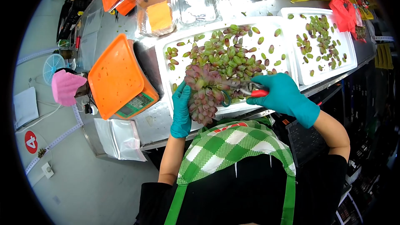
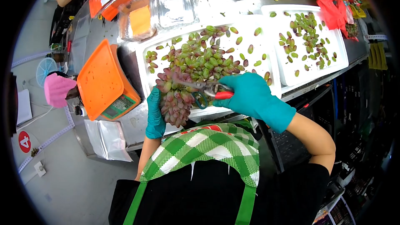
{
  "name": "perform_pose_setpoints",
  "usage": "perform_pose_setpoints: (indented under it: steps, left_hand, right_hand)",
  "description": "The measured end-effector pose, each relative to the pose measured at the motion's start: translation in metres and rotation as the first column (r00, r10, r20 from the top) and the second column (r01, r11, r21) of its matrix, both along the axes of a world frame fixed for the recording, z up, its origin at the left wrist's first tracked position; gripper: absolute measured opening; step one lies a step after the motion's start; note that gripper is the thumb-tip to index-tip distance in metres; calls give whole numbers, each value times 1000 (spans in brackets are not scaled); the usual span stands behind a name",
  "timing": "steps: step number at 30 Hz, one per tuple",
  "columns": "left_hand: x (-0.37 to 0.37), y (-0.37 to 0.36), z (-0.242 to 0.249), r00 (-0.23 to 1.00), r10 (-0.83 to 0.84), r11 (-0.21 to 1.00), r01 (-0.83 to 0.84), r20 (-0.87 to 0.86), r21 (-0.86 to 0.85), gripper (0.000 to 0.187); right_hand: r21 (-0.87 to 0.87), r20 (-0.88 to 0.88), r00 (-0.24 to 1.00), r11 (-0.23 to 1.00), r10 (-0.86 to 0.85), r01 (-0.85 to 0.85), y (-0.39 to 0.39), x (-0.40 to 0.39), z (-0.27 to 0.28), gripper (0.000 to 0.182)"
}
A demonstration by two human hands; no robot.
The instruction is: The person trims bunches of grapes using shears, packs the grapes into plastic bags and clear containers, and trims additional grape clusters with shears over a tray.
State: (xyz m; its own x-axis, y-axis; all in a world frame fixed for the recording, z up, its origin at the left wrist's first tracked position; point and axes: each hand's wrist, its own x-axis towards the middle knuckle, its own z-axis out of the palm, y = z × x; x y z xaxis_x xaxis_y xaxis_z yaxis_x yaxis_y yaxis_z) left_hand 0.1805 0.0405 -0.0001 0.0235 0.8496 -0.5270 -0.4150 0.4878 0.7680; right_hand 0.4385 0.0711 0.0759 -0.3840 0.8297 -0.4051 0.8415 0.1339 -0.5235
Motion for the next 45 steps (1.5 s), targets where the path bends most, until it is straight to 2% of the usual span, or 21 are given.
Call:
perform_pose_setpoints:
  steps: [2, 5, 8, 10, 11, 13, 17, 19, 22, 25, 31, 37, 41, 43, 44, 45]
  left_hand:
    - [-1, -2, -6, 1000, 2, 1000, -2, 13, -9, 41]
    - [1, 0, -7, 999, -3, 1000, 4, 42, -29, 44]
    - [1, -3, -5, 996, 13, 998, -7, 89, -66, 46]
    - [0, -4, -7, 993, 22, 998, -16, 113, -60, 47]
    - [-1, -4, -10, 996, -5, 999, 8, 87, -35, 50]
    - [-6, -5, -15, 998, -56, 998, 56, 32, 12, 56]
    - [0, -4, -1, 1000, 10, 992, -11, 13, 128, 50]
    - [1, -3, 2, 1000, 0, 988, 4, -22, 157, 53]
    - [2, -4, -8, 981, 19, 970, 29, -193, 240, 53]
    - [3, -5, -9, 983, 64, 966, -18, -173, 259, 53]
    - [1, -5, -16, 958, 110, 947, -21, -265, 320, 55]
    - [-2, -7, -25, 963, 105, 946, -20, -246, 325, 53]
    - [-5, -9, -26, 988, 96, 985, -77, -118, 158, 48]
    - [-4, -11, -22, 989, 127, 990, -122, -81, 66, 48]
    - [-4, -12, -22, 988, 130, 989, -123, -78, 86, 49]
    - [-3, -12, -22, 988, 132, 987, -124, -74, 105, 49]
  right_hand:
    - [-43, -137, 976, 985, -169, 165, -5, 5, -1, 54]
    - [-64, -120, 980, 986, -159, 152, -8, 5, -3, 58]
    - [-71, 3, 997, 995, -75, 75, -2, 4, 10, 59]
    - [-39, -33, 998, 997, -62, 61, -7, 5, 4, 60]
    - [-24, -50, 997, 998, -54, 53, -9, 6, 2, 61]
    - [-146, 8, 1000, 989, -26, 27, -5, 3, 11, 62]
    - [-297, 82, 996, 955, 40, -14, -1, -6, 21, 64]
    - [-311, 95, 994, 950, 60, -28, 0, -8, 22, 64]
    - [-323, 99, 992, 946, 74, -38, 2, -11, 20, 64]
    - [-333, 101, 991, 942, 84, -46, 2, -16, 18, 65]
    - [-324, 90, 991, 944, 101, -66, 1, -22, 9, 65]
    - [-276, 122, 985, 958, 119, -82, 2, -26, 8, 60]
    - [-277, 76, 995, 960, 68, -44, 1, -19, 7, 59]
    - [-346, 121, 992, 938, 41, 4, 5, -18, 19, 60]
    - [-381, 143, 989, 924, 26, 31, 5, -18, 22, 60]
    - [-342, 122, 992, 940, 43, 2, 2, -16, 20, 60]
